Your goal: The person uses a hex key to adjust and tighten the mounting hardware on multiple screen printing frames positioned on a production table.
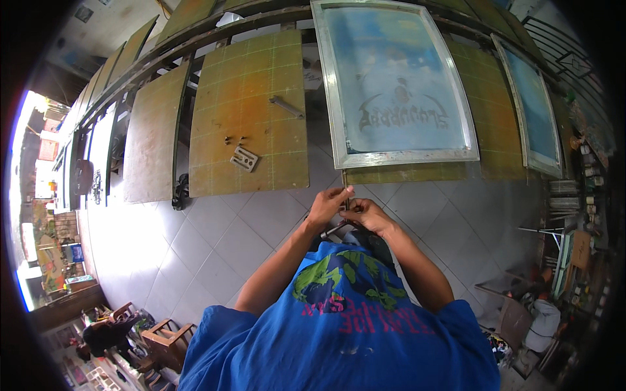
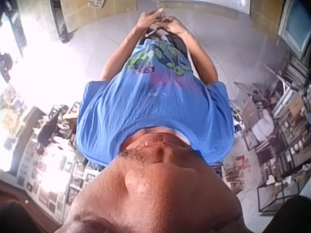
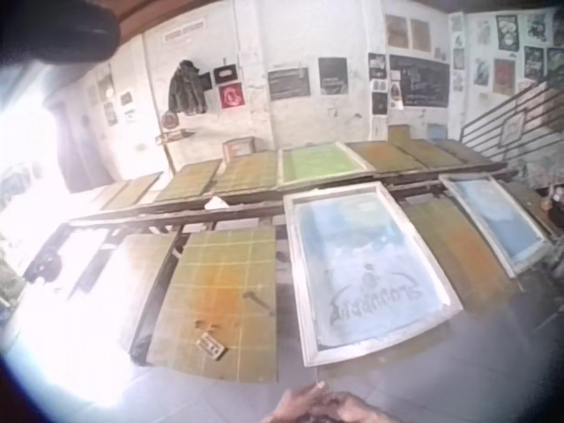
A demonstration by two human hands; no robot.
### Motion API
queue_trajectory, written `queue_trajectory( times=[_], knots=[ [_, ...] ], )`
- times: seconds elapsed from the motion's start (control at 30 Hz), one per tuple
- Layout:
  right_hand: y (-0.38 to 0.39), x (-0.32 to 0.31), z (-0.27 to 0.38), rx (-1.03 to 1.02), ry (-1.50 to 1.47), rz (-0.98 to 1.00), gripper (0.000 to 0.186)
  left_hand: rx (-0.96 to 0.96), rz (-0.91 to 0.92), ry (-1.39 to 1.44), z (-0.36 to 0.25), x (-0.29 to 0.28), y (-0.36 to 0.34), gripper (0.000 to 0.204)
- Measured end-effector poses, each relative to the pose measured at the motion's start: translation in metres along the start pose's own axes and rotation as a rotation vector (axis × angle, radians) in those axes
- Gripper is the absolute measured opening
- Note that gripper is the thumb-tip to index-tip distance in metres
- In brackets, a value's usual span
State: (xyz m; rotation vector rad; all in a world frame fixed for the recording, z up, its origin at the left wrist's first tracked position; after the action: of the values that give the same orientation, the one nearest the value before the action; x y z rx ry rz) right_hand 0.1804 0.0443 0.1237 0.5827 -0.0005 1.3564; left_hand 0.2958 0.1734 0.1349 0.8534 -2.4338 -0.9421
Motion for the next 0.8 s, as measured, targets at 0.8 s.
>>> queue_trajectory(
  times=[0.8],
  knots=[
    [0.100,-0.037,-0.064,-0.154,0.337,-0.693,0.040,0.382,-1.337,-0.596,-0.025,-0.249,0.057,0.022]
  ],
)
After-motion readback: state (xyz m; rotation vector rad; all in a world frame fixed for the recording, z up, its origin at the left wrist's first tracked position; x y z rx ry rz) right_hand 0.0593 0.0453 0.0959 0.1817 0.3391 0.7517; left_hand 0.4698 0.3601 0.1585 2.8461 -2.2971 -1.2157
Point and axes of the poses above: each hand's wrist, its own y-axis away from the middle knuckle, its own x-axis out of the palm, z = x × y, the point moved 1 cm from there along -y, towards the middle knuckle, and after that the axes turned 13 degrees about -x, right-handed, at the moved point
